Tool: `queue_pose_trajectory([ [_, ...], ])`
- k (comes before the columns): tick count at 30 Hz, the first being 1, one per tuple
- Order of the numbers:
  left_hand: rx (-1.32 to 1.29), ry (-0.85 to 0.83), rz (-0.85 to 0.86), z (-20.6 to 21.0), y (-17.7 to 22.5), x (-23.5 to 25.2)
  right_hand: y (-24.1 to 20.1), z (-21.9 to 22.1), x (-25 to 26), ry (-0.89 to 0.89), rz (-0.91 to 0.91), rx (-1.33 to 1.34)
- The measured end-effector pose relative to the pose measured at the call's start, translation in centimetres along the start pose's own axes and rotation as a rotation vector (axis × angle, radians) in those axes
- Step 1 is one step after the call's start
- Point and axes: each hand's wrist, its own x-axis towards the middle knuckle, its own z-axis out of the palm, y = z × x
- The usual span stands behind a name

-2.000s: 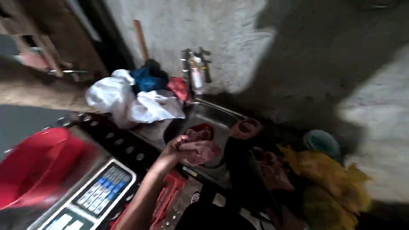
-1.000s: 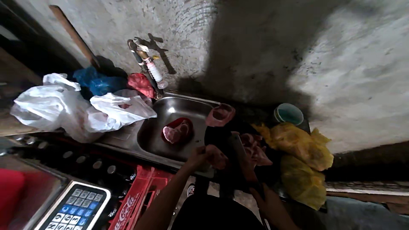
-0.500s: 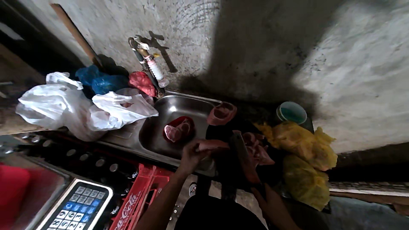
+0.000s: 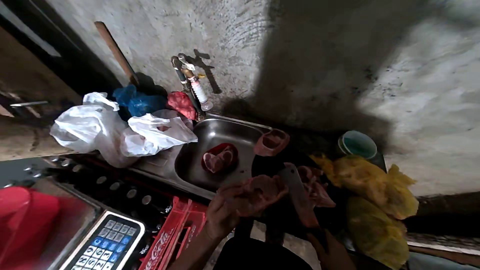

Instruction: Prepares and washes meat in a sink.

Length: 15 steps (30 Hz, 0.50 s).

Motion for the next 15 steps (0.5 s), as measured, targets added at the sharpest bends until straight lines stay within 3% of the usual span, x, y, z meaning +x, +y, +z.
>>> queue_pose_trajectory([
  [5, -0.124, 0.09, -0.385, -0.5, -2.7, -0.2, 0.2, 0.2, 0.0, 0.016, -0.021, 0.007],
  [11, -0.167, 0.268, -1.127, -1.1, -10.4, 0.7, 0.3, 0.6, -0.1, 0.031, -0.033, 0.012],
  [15, -0.008, 0.149, -1.375, -0.9, -15.3, 0.2, -0.6, 0.5, -0.6, 0.015, 0.042, -0.002],
])
